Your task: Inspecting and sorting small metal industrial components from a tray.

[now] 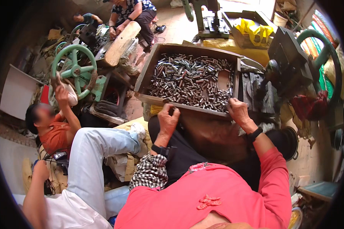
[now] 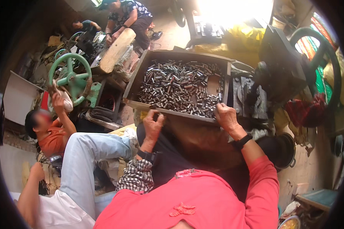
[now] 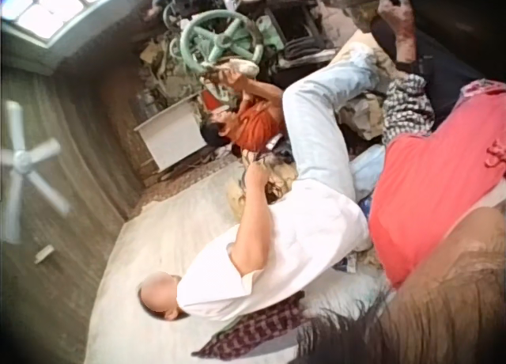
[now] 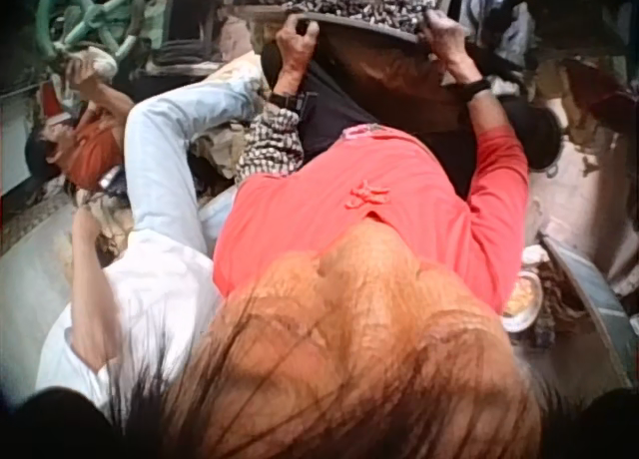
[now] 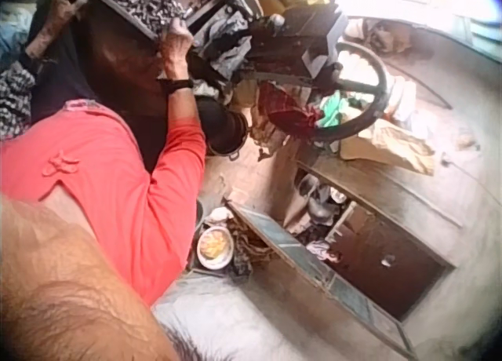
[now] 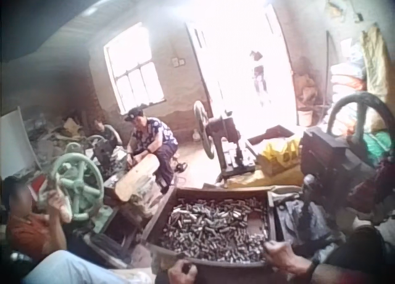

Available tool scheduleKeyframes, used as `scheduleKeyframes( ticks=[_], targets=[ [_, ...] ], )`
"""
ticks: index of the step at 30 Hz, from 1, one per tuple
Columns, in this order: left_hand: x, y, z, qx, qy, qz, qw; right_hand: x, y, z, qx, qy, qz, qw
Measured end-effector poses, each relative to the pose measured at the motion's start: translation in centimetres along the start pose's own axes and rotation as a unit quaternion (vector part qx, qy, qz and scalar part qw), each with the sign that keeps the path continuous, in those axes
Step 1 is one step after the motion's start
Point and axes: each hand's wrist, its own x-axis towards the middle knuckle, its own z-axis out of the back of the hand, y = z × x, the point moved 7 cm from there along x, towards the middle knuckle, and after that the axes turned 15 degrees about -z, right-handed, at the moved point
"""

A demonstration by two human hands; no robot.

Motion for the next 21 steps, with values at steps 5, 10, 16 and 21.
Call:
scheduleKeyframes(
  ticks=[5, 10, 16, 21],
  targets=[
    [-3.7, -2.9, -6.1, -0.302, 0.123, 0.208, 0.922, -3.2, -1.7, 2.6, 0.342, 0.035, -0.225, 0.912],
    [-6.9, -5.4, -8.8, -0.51, 0.127, 0.335, 0.782, -11.8, 1.8, 1.1, 0.517, 0.179, -0.337, 0.766],
    [-9.3, -7.6, -9.7, -0.547, 0.164, 0.38, 0.728, -14.5, 2.2, 1.9, 0.537, 0.182, -0.374, 0.734],
    [-9.7, -8.9, -9.7, -0.559, 0.17, 0.372, 0.722, -13.9, 2.7, 2.4, 0.552, 0.201, -0.358, 0.726]
  ],
)
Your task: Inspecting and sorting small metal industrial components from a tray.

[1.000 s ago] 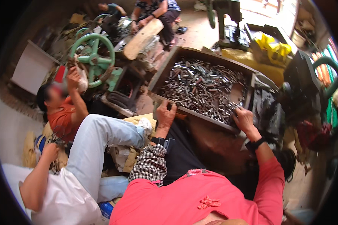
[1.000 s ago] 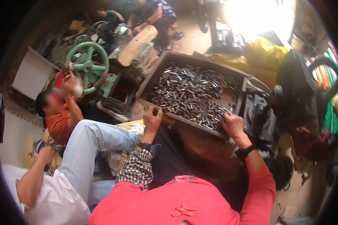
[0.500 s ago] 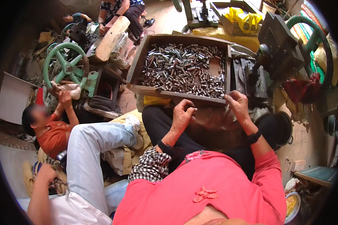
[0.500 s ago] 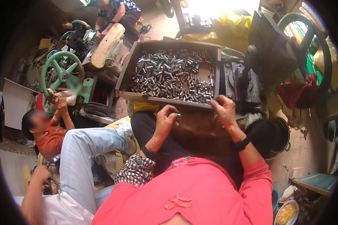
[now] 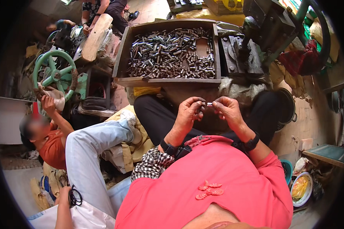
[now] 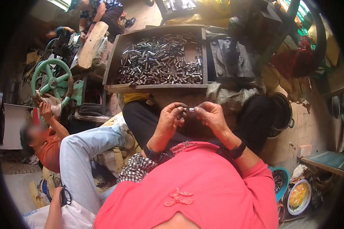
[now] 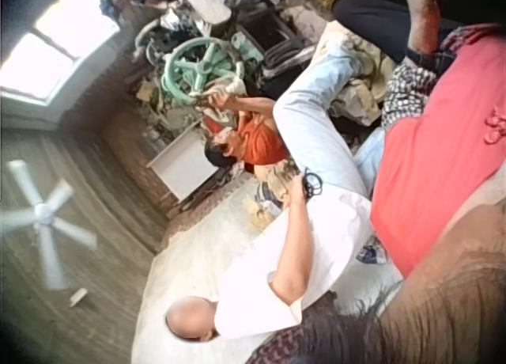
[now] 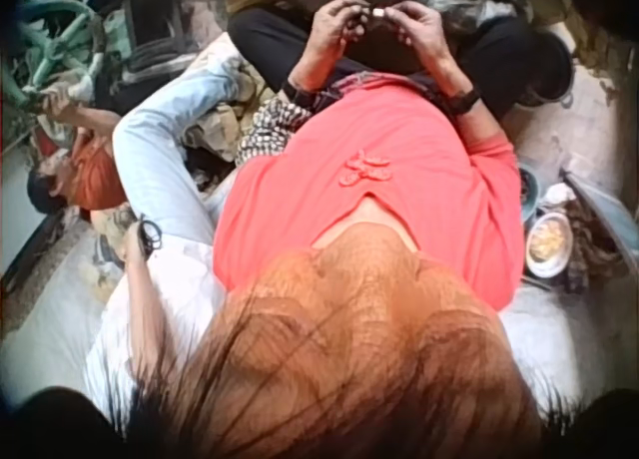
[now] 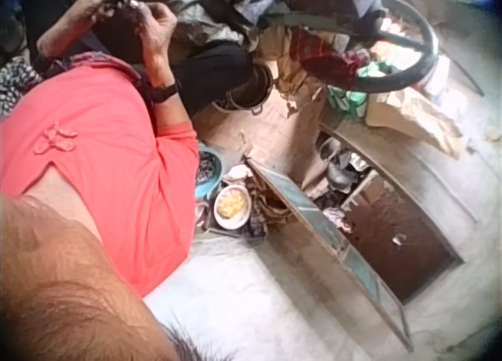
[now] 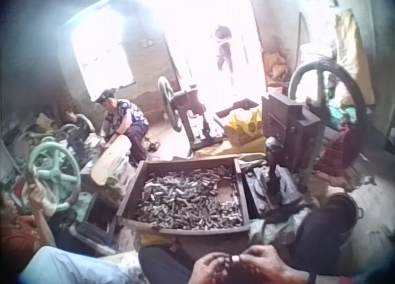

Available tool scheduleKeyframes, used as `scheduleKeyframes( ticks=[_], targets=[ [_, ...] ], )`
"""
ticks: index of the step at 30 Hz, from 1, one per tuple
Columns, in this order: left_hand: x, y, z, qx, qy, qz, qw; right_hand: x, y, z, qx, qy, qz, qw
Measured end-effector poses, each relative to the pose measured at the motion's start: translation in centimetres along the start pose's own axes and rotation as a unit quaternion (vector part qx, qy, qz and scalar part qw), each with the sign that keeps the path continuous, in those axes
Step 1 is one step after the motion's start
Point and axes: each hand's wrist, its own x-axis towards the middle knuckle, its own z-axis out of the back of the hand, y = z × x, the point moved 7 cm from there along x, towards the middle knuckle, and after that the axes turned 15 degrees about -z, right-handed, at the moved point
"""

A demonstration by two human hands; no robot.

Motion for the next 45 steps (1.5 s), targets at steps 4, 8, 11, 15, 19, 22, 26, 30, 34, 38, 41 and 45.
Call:
scheduleKeyframes(
  ticks=[4, 8, 11, 15, 19, 22, 26, 30, 34, 38, 41, 45],
  targets=[
    [0.2, 0.1, 0.0, 0.007, -0.011, -0.009, 1.0, 0.3, -0.4, -0.4, 0.003, 0.015, -0.005, 1.0],
    [0.3, 0.3, 0.0, 0.024, -0.002, 0.003, 1.0, 0.7, -0.8, -0.2, 0.006, 0.003, -0.017, 1.0],
    [0.3, 0.4, -0.1, 0.028, 0.001, 0.002, 1.0, 0.9, -1.1, -0.4, 0.015, 0.011, -0.021, 1.0],
    [0.2, 0.4, -0.2, 0.03, -0.001, -0.001, 1.0, 1.0, -1.2, -0.5, 0.025, 0.026, -0.018, 0.999],
    [0.4, 0.0, 0.1, 0.027, -0.033, -0.036, 0.998, 1.0, -1.0, 0.1, 0.061, 0.009, -0.01, 0.998],
    [0.4, 0.6, 0.2, 0.044, -0.014, -0.009, 0.999, 1.2, -1.1, 0.1, 0.056, 0.018, -0.016, 0.998],
    [0.5, 0.8, 0.2, 0.054, -0.006, -0.016, 0.998, 1.3, -1.6, -0.1, 0.059, 0.022, -0.03, 0.998],
    [0.4, 0.9, 0.2, 0.083, -0.01, -0.018, 0.996, 1.4, -1.5, -0.1, 0.059, 0.034, -0.024, 0.997],
    [0.2, 0.6, -0.2, 0.129, -0.009, -0.035, 0.991, 1.4, -1.6, 0.0, 0.066, 0.032, -0.033, 0.997],
    [0.1, 0.3, -0.6, 0.147, -0.007, -0.042, 0.988, 1.3, -1.8, 0.1, 0.094, 0.046, -0.065, 0.992],
    [0.0, 0.4, -0.8, 0.136, -0.008, -0.024, 0.99, 1.2, -1.8, 0.5, 0.085, 0.039, -0.071, 0.993],
    [-0.4, -0.2, -1.5, 0.159, -0.008, -0.057, 0.986, 0.9, -1.4, 0.2, 0.122, 0.084, -0.076, 0.986]
  ],
)
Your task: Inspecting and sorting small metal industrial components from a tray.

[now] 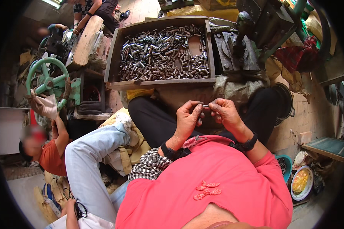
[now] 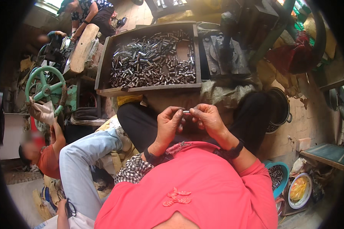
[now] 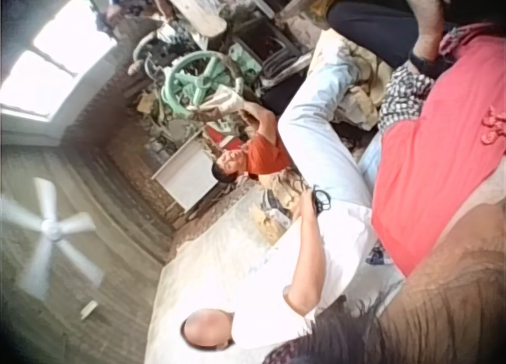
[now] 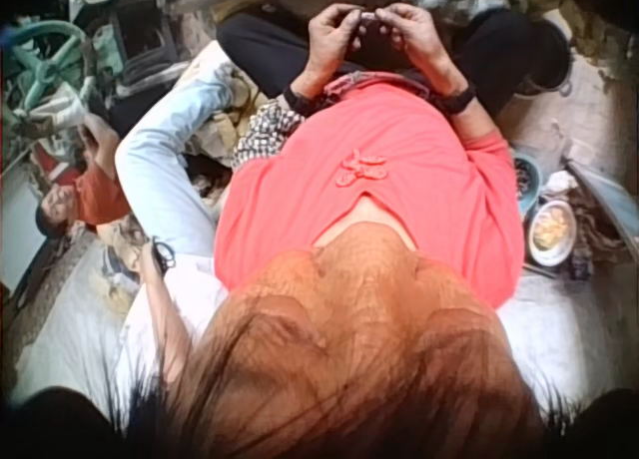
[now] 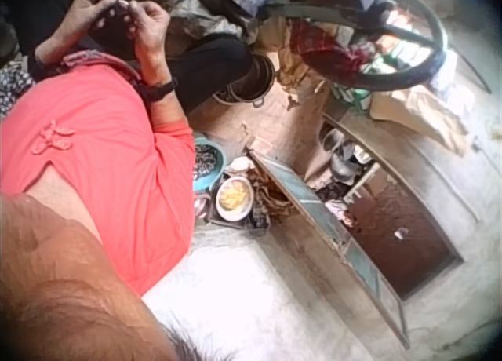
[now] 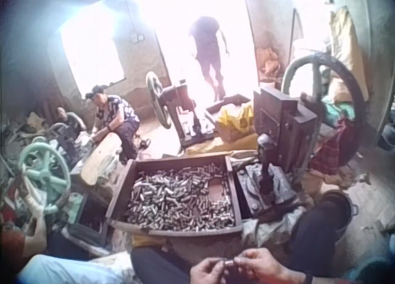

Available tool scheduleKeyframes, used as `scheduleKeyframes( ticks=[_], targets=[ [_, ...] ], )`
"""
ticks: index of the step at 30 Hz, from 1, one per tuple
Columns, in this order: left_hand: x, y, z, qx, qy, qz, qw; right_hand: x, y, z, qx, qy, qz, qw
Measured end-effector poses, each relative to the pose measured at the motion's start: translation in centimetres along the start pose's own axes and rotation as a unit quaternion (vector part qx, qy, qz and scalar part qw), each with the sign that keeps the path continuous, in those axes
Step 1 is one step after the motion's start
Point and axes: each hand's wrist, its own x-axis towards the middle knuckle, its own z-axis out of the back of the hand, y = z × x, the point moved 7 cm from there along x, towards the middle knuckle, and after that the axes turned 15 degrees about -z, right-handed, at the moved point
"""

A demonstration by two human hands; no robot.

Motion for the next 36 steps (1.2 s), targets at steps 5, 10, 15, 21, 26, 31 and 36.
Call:
scheduleKeyframes(
  ticks=[5, 10, 15, 21, 26, 31, 36],
  targets=[
    [-0.2, -0.6, -0.7, 0.019, 0.011, -0.015, 1.0, -0.7, 0.3, -0.6, 0.001, 0.001, -0.014, 1.0],
    [-0.1, -0.2, -1.1, -0.054, 0.112, 0.074, 0.99, -1.8, 1.6, -0.8, -0.072, 0.033, -0.014, 0.997],
    [-1.1, -1.3, -2.6, -0.111, 0.259, 0.078, 0.956, -2.7, 0.6, -2.4, -0.057, 0.179, -0.081, 0.979],
    [1.5, -3.1, -3.5, 0.24, 0.317, -0.143, 0.906, 0.0, 1.8, -0.8, -0.174, 0.067, -0.1, 0.977],
    [5.3, -3.8, -2.8, 0.32, 0.315, -0.214, 0.867, 3.0, 5.6, -0.5, -0.258, 0.073, -0.075, 0.96],
    [12.9, -1.2, 4.6, 0.102, 0.08, 0.036, 0.991, 7.3, 15.3, 0.2, -0.59, -0.259, 0.342, 0.684],
    [18.4, -2.0, 7.3, 0.447, 0.064, -0.175, 0.875, 14.6, 15.5, -0.2, -0.782, -0.321, 0.298, 0.444]
  ],
)
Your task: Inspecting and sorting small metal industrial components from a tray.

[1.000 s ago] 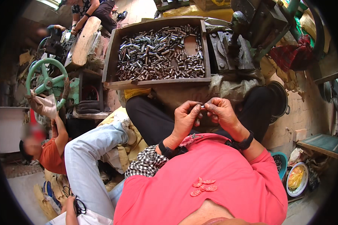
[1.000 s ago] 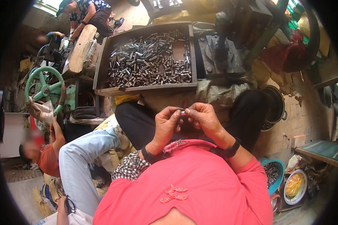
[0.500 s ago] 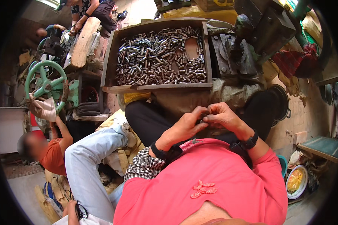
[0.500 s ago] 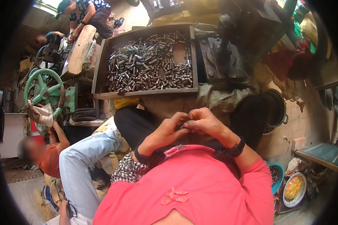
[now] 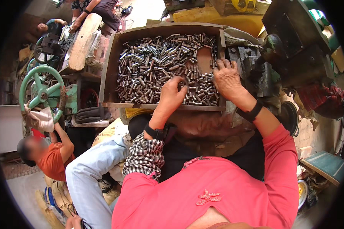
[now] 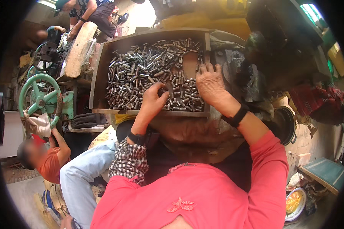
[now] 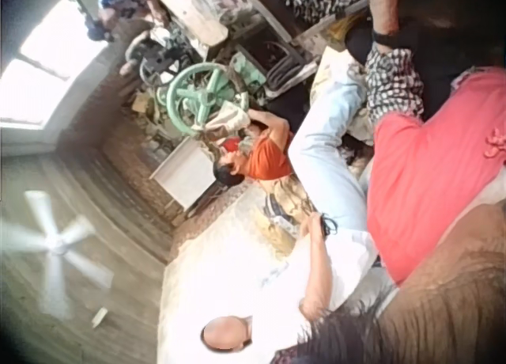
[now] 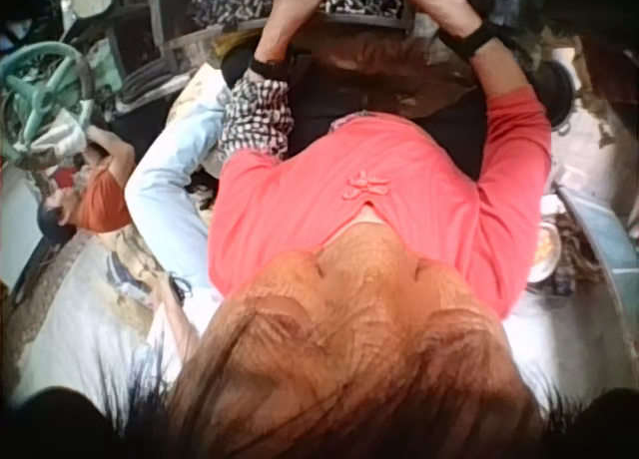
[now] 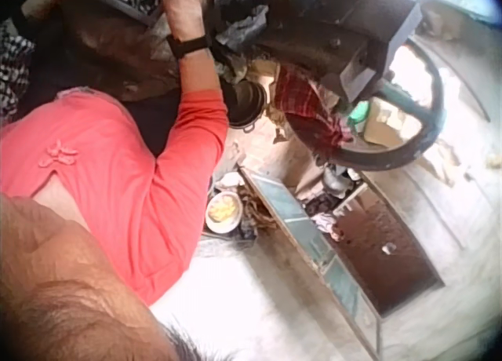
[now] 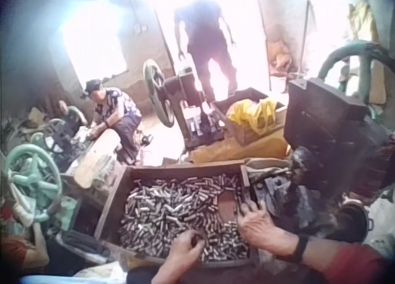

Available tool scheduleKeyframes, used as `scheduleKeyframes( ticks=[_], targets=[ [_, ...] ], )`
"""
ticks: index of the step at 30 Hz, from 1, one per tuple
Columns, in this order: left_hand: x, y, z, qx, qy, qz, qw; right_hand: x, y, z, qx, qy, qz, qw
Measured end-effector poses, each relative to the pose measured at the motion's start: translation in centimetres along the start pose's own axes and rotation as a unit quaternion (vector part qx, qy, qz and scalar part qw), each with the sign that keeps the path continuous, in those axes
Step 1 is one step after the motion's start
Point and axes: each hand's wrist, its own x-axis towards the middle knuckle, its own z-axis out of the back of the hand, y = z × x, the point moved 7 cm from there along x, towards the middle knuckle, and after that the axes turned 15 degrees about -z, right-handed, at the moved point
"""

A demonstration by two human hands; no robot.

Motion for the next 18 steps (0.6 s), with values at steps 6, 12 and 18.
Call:
scheduleKeyframes(
  ticks=[6, 12, 18],
  targets=[
    [1.5, 0.5, -3.8, 0.217, 0.142, -0.07, 0.963, -0.1, 0.3, -1.4, 0.006, -0.001, 0.023, 1.0],
    [2.9, 0.2, -5.7, 0.28, 0.176, -0.104, 0.938, -0.7, 0.8, -0.5, 0.027, -0.031, 0.072, 0.997],
    [3.1, 0.3, -6.3, 0.283, 0.204, -0.096, 0.932, -1.8, -0.4, 1.4, 0.168, -0.038, 0.058, 0.983]
  ],
)
